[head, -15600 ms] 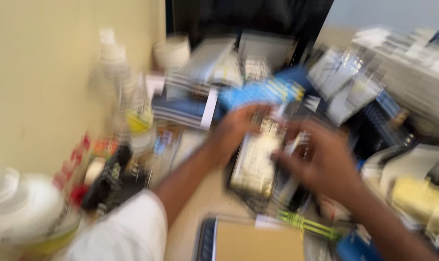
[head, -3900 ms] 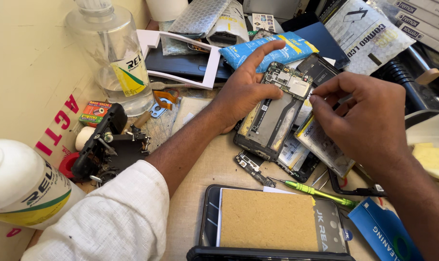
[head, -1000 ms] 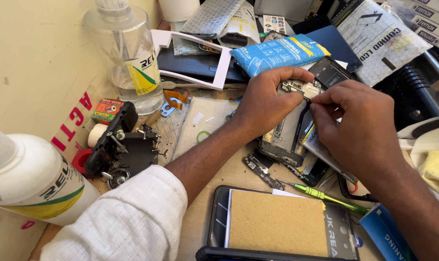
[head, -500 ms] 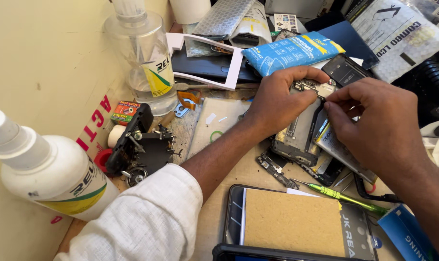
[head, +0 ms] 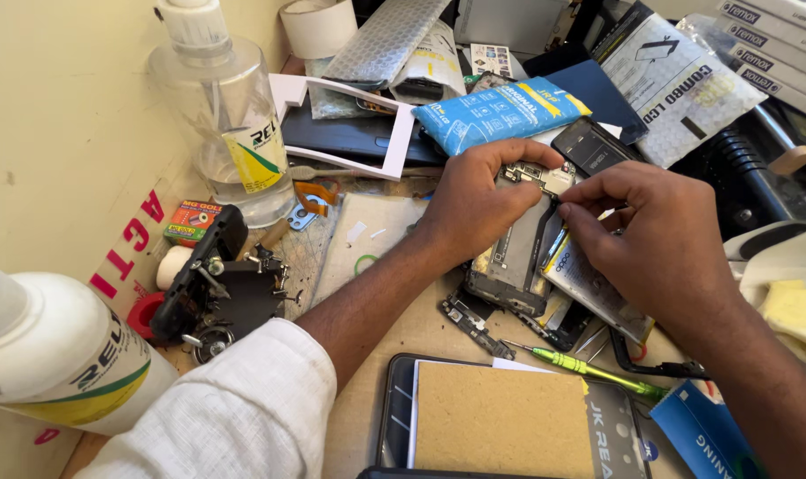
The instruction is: The person works at a cluttered repair bench, prying open a smartphone and peeling the battery out of the chassis by hand. They manipulate the exposed motherboard and midframe, set parts aside among other disassembled phones, and continue separating the battery and internal components.
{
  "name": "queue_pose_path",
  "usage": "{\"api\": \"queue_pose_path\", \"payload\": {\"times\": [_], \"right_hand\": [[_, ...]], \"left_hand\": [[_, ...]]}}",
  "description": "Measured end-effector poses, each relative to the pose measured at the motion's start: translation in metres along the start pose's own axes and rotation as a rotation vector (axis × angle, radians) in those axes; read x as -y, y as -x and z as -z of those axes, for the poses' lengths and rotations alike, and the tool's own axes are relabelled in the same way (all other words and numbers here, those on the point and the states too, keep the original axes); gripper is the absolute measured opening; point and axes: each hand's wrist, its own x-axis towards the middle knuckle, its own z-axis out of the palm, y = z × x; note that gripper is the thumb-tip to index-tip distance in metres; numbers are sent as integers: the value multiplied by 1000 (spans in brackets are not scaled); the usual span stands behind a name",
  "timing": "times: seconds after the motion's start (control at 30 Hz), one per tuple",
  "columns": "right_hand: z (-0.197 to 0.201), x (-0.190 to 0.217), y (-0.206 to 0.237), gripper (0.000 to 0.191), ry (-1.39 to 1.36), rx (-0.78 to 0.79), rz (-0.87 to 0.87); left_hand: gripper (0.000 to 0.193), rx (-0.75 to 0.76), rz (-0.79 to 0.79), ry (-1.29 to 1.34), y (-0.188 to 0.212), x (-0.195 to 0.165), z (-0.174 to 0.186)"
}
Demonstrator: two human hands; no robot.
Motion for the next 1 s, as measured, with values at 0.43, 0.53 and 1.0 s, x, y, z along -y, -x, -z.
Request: {"api": "queue_pose_path", "payload": {"times": [0.43,0.53,1.0], "right_hand": [[-1,0,1,14,-2,-8,19],[0,1,1,14,11,-7,1],[-3,-10,0,15,-47,11,-87]], "left_hand": [[32,14,-7,2,0,1,1],[32,22,30,4,0,1,1],[31,2,-6,21,0,3,-1]]}}
